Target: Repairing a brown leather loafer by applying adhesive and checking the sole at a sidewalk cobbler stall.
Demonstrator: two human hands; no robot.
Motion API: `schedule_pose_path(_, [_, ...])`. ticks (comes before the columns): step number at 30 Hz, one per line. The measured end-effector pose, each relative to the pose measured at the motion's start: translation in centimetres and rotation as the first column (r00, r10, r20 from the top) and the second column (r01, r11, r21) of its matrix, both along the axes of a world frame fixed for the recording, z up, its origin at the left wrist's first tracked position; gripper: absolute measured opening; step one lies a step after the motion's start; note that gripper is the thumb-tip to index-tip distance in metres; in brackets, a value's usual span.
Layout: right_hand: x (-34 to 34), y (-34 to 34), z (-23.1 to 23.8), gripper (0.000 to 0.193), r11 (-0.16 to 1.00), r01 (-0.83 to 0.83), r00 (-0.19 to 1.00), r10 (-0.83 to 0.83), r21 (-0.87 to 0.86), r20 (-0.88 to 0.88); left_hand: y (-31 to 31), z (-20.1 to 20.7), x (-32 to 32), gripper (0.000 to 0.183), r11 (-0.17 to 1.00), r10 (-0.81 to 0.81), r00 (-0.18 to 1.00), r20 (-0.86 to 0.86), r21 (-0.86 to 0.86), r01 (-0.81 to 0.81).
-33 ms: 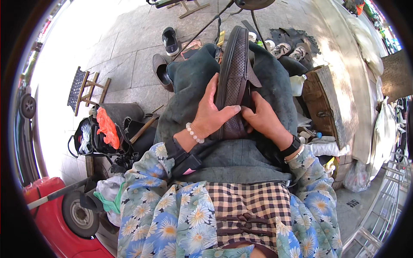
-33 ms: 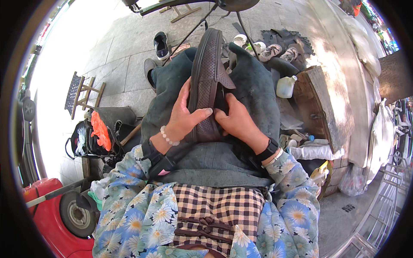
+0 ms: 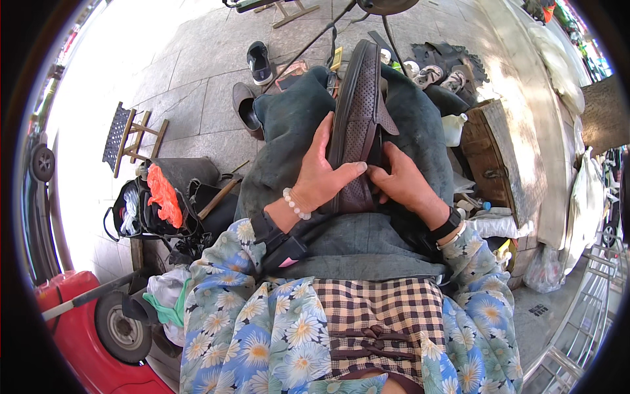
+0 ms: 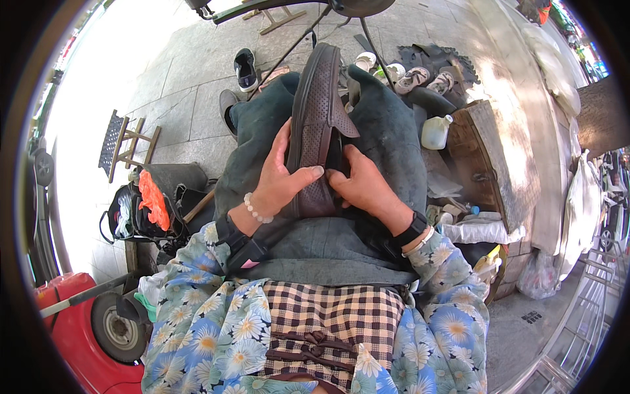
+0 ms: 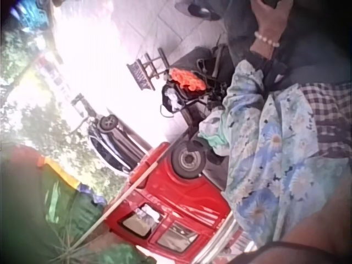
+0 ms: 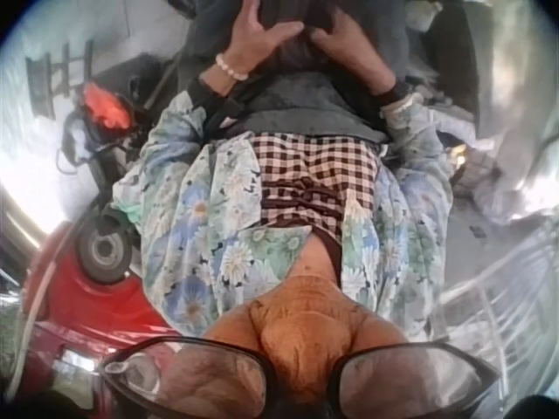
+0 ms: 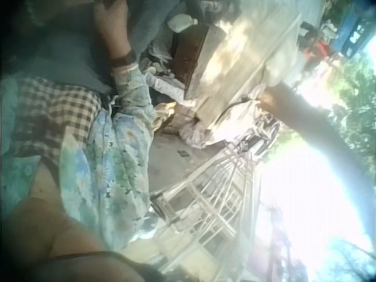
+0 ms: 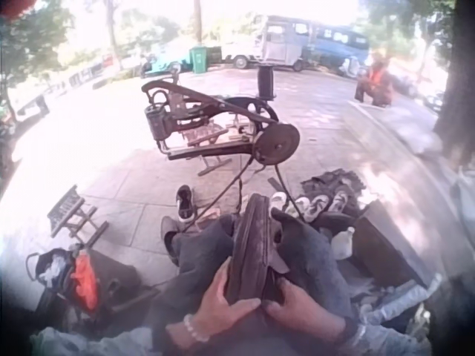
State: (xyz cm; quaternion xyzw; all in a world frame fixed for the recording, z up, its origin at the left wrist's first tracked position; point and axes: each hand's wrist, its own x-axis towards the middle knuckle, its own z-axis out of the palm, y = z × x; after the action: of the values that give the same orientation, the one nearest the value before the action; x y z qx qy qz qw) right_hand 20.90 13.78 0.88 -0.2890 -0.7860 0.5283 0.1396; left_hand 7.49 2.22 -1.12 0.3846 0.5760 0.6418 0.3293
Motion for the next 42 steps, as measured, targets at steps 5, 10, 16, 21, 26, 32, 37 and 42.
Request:
schedule_pose_path(5, [1.2, 0.3, 2.0, 0.02, 0.87, -0.068, 0.942, 0.216, -0.488, 0.255, 0.0, -0.2, 0.1, 0.091, 0.999, -0.035, 0.999, 0.034, 0.018, 0.034])
schedule_pose_path(10, [2.0, 1.6, 2.7, 0.016, 0.919, 0.069, 0.98, 0.011, -0.387, 0.201, -0.2, 0.0, -0.5, 0.088, 0.999, -0.023, 1.0, 0.012, -0.025, 0.023])
schedule_pose_path(16, [4.3, 4.9, 3.4, 0.011, 0.992, 0.042, 0.996, -0.032, -0.119, 0.088, 0.0, -0.4, -0.5, 0.083, 0.997, -0.046, 0.999, 0.025, -0.058, 0.047])
schedule_pose_path(21, [6.9, 3.6, 6.0, 0.013, 0.985, -0.139, 0.968, 0.156, -0.098, 0.196, 0.1, 0.9, -0.3, 0.075, 0.997, -0.017, 0.945, 0.327, -0.068, 0.041])
schedule_pose_path(26, [11.1, 4.4, 6.6, 0.016, 0.96, -0.011, 0.979, 0.067, -0.278, 0.192, -0.6, 1.4, -0.5, 0.077, 0.996, 0.022, 0.919, 0.394, -0.092, 0.015])
schedule_pose_path(32, [12.0, 5.8, 7.6, 0.018, 0.817, 0.026, 0.994, -0.084, -0.575, -0.074, -0.1, 1.6, -0.3, 0.075, 0.991, 0.026, 0.908, 0.418, -0.13, 0.031])
schedule_pose_path(37, [15.9, 7.7, 5.3, 0.018, 0.654, 0.019, 0.944, -0.26, -0.756, -0.202, -0.5, 1.8, -0.2, 0.073, 0.993, 0.013, 0.902, 0.432, -0.114, 0.041])
schedule_pose_path(42, [19.6, 8.3, 2.7, 0.022, 0.682, 0.239, 0.711, -0.608, -0.692, -0.354, -1.2, 1.8, -0.5, 0.064, 0.989, 0.048, 0.932, 0.359, -0.146, 0.005])
